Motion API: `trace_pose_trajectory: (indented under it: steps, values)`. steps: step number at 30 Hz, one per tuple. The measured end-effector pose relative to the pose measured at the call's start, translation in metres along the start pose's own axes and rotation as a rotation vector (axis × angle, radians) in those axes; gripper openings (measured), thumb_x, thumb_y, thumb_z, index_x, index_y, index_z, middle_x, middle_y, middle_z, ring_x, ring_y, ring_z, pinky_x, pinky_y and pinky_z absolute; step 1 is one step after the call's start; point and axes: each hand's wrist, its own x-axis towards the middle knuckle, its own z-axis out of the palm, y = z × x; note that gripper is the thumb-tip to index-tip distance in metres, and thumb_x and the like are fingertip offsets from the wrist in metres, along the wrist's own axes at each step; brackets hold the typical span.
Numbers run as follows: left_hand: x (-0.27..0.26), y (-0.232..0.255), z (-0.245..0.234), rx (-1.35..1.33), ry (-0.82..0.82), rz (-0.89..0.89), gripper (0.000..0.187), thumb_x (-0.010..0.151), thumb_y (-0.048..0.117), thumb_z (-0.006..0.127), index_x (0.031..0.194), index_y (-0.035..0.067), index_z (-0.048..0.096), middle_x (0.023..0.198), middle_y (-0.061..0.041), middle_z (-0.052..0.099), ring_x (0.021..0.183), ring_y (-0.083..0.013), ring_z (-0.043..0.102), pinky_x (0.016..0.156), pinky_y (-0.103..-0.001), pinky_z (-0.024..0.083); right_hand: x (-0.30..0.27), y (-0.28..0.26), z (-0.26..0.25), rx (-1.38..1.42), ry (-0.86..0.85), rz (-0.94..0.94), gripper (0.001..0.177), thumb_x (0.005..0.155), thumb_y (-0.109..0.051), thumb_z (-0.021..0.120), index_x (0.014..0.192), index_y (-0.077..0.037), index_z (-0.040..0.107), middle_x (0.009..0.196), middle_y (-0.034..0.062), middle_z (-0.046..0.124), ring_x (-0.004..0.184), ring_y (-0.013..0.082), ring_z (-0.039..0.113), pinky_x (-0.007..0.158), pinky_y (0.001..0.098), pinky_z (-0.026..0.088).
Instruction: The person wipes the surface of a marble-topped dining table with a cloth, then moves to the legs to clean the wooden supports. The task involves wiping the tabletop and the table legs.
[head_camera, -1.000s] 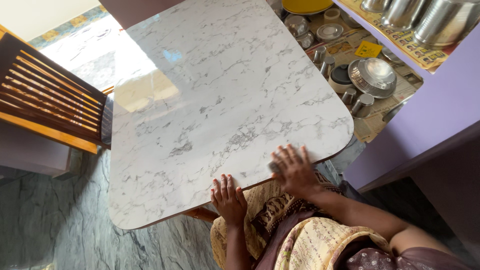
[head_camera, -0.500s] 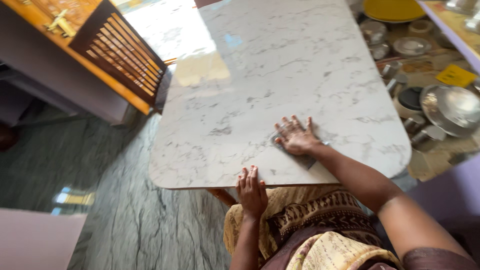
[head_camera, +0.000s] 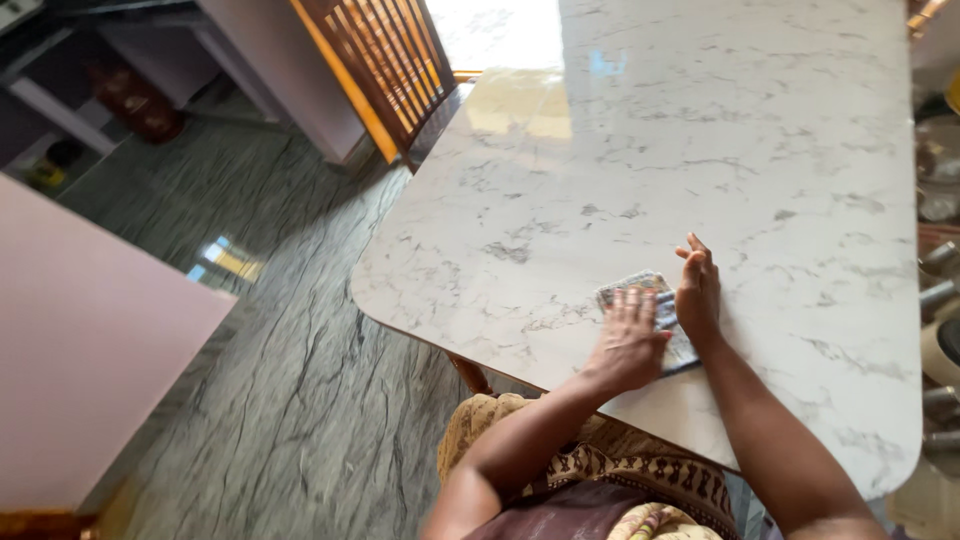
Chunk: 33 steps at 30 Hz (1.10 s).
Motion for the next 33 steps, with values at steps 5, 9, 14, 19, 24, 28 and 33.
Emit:
trace_pose_trajectory:
  steps: [5,9,14,19,24,28,33]
  values:
    - [0.08,-0.004,0.001,0.096,-0.301,-0.27,0.097,0.1,0.049,0.041,0.161,-0.006,-0.011,0.166,-0.032,-0.018,0.15,-0.0489,-0.027,0.117,-0.062,-0.019,-0.002,-0.004,-0.001,-0.037,-0.047,-0.068,0.078,0.11,-0.064,0.017,0.155,-0.005,0.044,0.134,0.019,0.062,0.126,0.0304,0.05,0.111,0.0462,0.035]
    - [0.128,-0.07,-0.004,0.196,-0.078,-0.374,0.094,0.103,0.064,0.027,0.161,0.001,-0.012,0.17,-0.02,-0.019,0.154,-0.0419,-0.025,0.118,-0.061,-0.023,-0.004,-0.001,0.006,-0.177,-0.137,-0.051,0.068,0.111,-0.056,0.015,0.152,-0.011,0.043,0.13,0.0089,0.066,0.13,0.0279,0.051,0.123,0.0574,0.011]
    - [0.108,-0.193,-0.065,0.265,-0.061,-0.668,0.092,0.102,0.068,0.019,0.163,0.007,-0.011,0.171,-0.016,-0.018,0.155,-0.037,-0.021,0.121,-0.056,-0.019,-0.005,0.009,0.011,-0.32,-0.247,-0.079,0.056,0.114,-0.051,0.021,0.152,-0.018,0.047,0.129,0.0032,0.066,0.137,0.0275,0.043,0.125,0.0597,0.004]
    - [-0.003,-0.293,-0.124,0.311,-0.034,-0.941,0.09,0.101,0.073,0.011,0.164,0.012,-0.01,0.173,-0.012,-0.017,0.157,-0.0322,-0.017,0.125,-0.051,-0.015,-0.004,0.02,0.018,-0.423,-0.299,-0.082,0.055,0.112,-0.053,0.027,0.15,-0.022,0.05,0.127,0.0019,0.067,0.138,0.0292,0.04,0.124,0.0618,0.001]
    - [-0.09,-0.299,-0.129,0.3,0.0,-1.001,0.089,0.1,0.07,0.015,0.164,0.012,-0.008,0.172,-0.013,-0.011,0.156,-0.0344,-0.015,0.126,-0.045,-0.009,-0.003,0.04,0.024,-0.575,-0.34,-0.166,0.056,0.112,-0.055,0.029,0.15,-0.024,0.055,0.128,0.0067,0.066,0.138,0.0339,0.041,0.123,0.0712,0.003]
    - [-0.129,-0.238,-0.112,0.296,-0.068,-0.901,0.081,0.104,0.063,0.009,0.163,0.011,-0.01,0.171,-0.013,-0.015,0.157,-0.0362,-0.017,0.126,-0.049,-0.012,-0.004,0.044,0.024,-0.617,-0.37,-0.221,0.056,0.114,-0.058,0.03,0.15,-0.025,0.056,0.137,0.0123,0.06,0.142,0.0401,0.036,0.119,0.074,0.001]
    - [-0.135,-0.157,-0.072,0.403,-0.146,-0.685,0.081,0.106,0.063,0.012,0.163,0.01,-0.009,0.171,-0.017,-0.018,0.155,-0.0389,-0.02,0.122,-0.052,-0.018,-0.008,0.036,0.025,-0.71,-0.469,-0.175,0.057,0.11,-0.061,0.031,0.153,-0.03,0.054,0.146,0.0112,0.052,0.145,0.037,0.03,0.122,0.0724,-0.003]
